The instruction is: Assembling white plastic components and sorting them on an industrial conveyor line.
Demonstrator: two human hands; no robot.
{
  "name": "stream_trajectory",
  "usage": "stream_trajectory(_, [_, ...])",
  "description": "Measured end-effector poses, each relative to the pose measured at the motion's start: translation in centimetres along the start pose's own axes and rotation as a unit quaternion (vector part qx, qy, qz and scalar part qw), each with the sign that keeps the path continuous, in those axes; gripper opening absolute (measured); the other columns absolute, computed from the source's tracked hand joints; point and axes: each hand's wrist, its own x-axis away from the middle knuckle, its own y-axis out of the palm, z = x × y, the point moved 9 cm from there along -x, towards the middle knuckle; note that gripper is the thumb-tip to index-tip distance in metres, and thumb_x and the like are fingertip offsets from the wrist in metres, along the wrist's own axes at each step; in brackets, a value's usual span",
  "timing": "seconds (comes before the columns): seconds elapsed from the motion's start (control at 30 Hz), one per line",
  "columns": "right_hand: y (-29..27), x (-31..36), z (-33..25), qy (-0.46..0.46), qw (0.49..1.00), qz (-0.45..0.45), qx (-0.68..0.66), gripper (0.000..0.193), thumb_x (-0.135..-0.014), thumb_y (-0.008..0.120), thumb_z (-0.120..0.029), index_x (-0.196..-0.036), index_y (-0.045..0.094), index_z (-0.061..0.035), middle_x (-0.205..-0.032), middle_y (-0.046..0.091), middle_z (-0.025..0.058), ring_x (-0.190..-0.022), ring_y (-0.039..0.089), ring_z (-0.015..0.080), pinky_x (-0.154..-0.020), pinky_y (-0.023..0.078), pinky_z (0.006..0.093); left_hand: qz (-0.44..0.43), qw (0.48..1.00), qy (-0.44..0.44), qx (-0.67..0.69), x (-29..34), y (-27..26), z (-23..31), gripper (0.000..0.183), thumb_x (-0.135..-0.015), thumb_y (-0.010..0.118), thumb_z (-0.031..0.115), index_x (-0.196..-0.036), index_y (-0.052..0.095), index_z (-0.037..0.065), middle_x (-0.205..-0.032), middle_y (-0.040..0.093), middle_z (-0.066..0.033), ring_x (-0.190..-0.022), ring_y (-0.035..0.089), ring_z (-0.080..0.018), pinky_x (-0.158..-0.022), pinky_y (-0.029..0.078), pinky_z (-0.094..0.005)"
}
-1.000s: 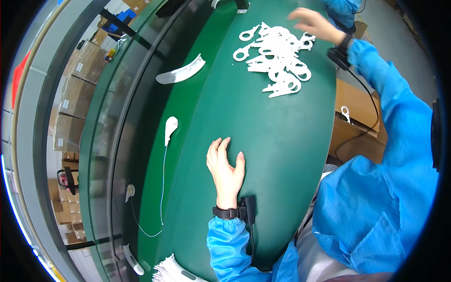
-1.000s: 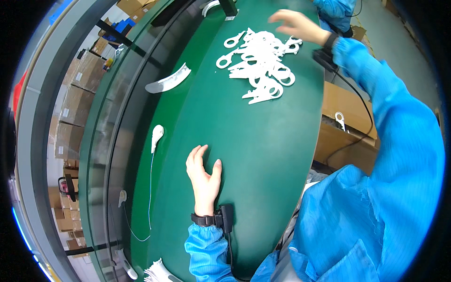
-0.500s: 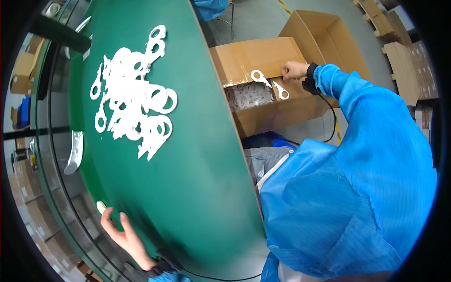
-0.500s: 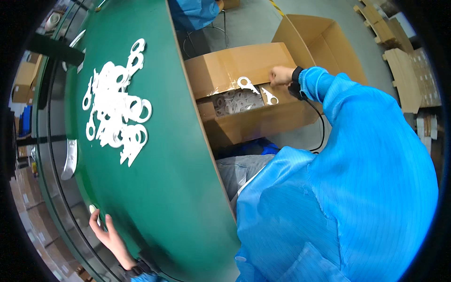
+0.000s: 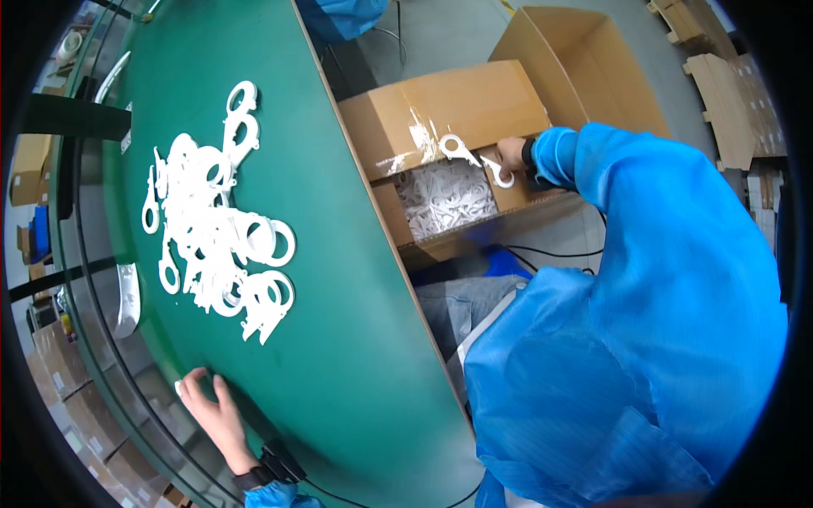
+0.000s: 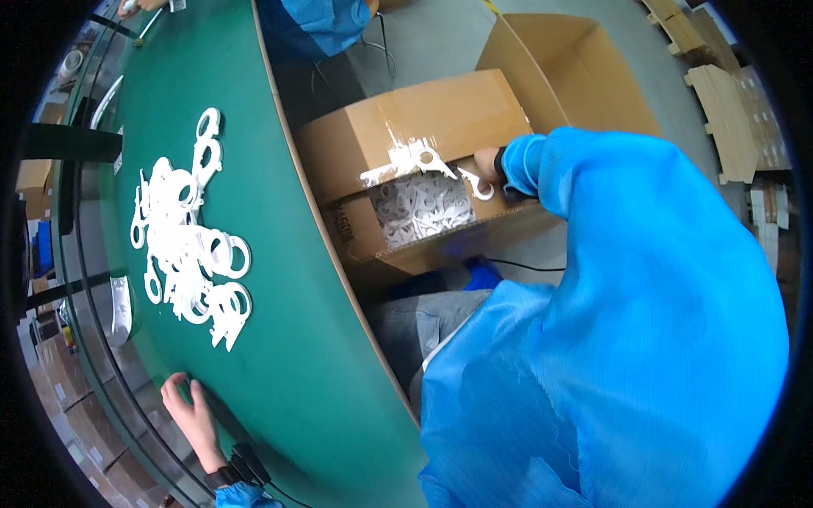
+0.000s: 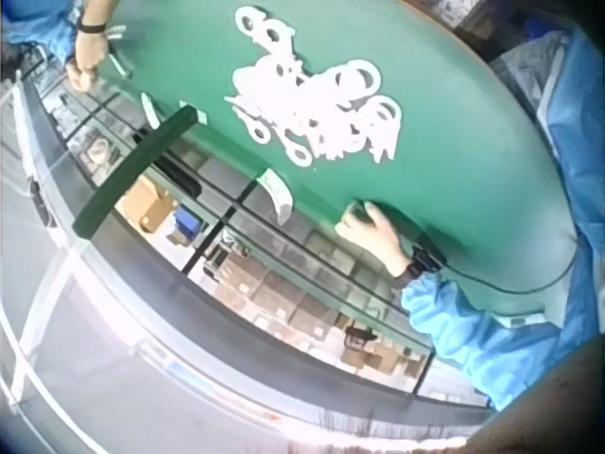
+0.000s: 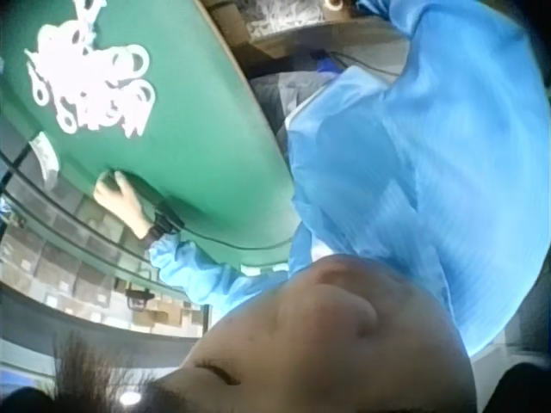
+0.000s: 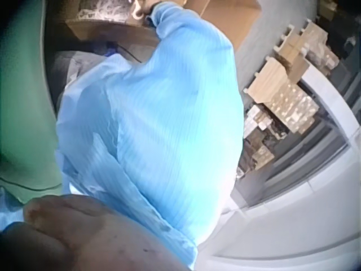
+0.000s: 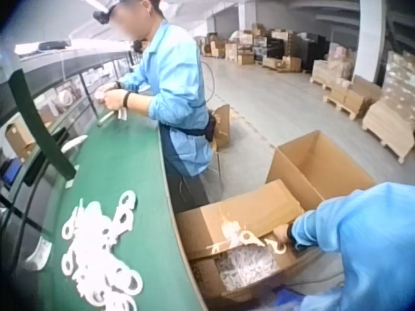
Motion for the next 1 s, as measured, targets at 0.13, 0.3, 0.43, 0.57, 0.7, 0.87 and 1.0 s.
stream_trajectory(0.13, [1.3, 0.3, -0.4, -0.006, 0.997, 0.015, -0.069, 0.038, -0.053, 0.088, -0.016, -0.083, 0.072, 0.0, -0.083, 0.07, 0.0203, -0.081, 0.07, 0.0295, -0.064, 0.055, 0.0392, -0.031, 0.993, -0.083, 0.077, -0.2, -0.1, -1.1, 0.021, -0.089, 0.057, 0.01, -0.106, 0.052, -0.002, -0.108, 0.053, -0.0152, -0.108, 0.049, -0.0322, -0.1, 0.036, -0.0402])
stream_trajectory(0.3, [1.7, 0.4, -1.4, -0.061, 0.99, 0.114, 0.054, 0.032, -0.056, 0.08, -0.011, -0.081, 0.061, -0.0055, -0.083, 0.067, 0.0168, -0.081, 0.068, 0.0314, -0.066, 0.054, 0.0402, -0.001, 1.0, -0.018, 0.024, 1.4, 0.8, 0.0, 0.028, -0.09, 0.057, 0.011, -0.114, 0.051, -0.002, -0.116, 0.05, -0.0166, -0.112, 0.048, -0.033, -0.102, 0.035, -0.0407])
stream_trajectory(0.43, [3.7, 0.2, -1.2, -0.067, 0.997, 0.027, 0.023, 0.038, -0.05, 0.08, -0.008, -0.086, 0.067, -0.0076, -0.086, 0.069, 0.0168, -0.084, 0.066, 0.0346, -0.071, 0.053, 0.0429, -0.003, 0.999, 0.006, 0.036, 1.8, 1.2, 0.6, 0.03, -0.091, 0.056, 0.012, -0.118, 0.051, -0.002, -0.12, 0.049, -0.0174, -0.115, 0.047, -0.034, -0.103, 0.035, -0.0417])
stream_trajectory(0.57, [3.3, 3.3, -3.5, -0.173, 0.983, -0.043, -0.043, 0.035, -0.053, 0.078, -0.001, -0.086, 0.067, -0.0045, -0.079, 0.068, 0.012, -0.079, 0.066, 0.0284, -0.069, 0.051, 0.0384, 0.006, 0.999, 0.005, 0.035, 2.4, 1.3, 0.9, 0.031, -0.092, 0.055, 0.012, -0.12, 0.051, -0.001, -0.125, 0.048, -0.018, -0.118, 0.046, -0.0345, -0.104, 0.034, -0.0416])
stream_trajectory(0.7, [-0.6, 3.8, -6.3, -0.261, 0.959, 0.043, -0.098, 0.071, -0.063, 0.079, -0.003, -0.127, 0.05, -0.0072, -0.083, 0.064, 0.0104, -0.078, 0.063, 0.0261, -0.066, 0.05, 0.0375, 0.006, 0.999, 0.002, 0.035, 2.4, 1.2, 0.8, 0.032, -0.093, 0.054, 0.012, -0.121, 0.05, -0.001, -0.127, 0.048, -0.0179, -0.12, 0.045, -0.0345, -0.104, 0.034, -0.0415])
stream_trajectory(0.87, [-7.0, 3.2, -13.1, -0.225, 0.947, 0.095, -0.21, 0.076, -0.066, 0.076, 0.002, -0.134, 0.044, -0.0066, -0.092, 0.064, 0.0151, -0.089, 0.063, 0.0274, -0.077, 0.051, 0.0391, 0.06, 0.998, -0.005, 0.006, 3.5, 0.3, -0.4, 0.029, -0.086, 0.058, 0.011, -0.113, 0.054, -0.001, -0.117, 0.051, -0.0191, -0.111, 0.048, -0.0356, -0.099, 0.037, -0.0436])
stream_trajectory(1.0, [-8.0, 0.9, -12.0, -0.215, 0.963, 0.162, -0.023, 0.058, -0.059, 0.071, -0.002, -0.116, 0.06, -0.0042, -0.108, 0.064, 0.023, -0.104, 0.061, 0.0384, -0.087, 0.049, 0.0442, 0.08, 0.997, 0.004, 0.019, 0.8, 0.9, 0.0, 0.034, -0.083, 0.063, 0.016, -0.113, 0.056, 0.001, -0.112, 0.055, -0.0204, -0.11, 0.048, -0.038, -0.098, 0.038, -0.0456])
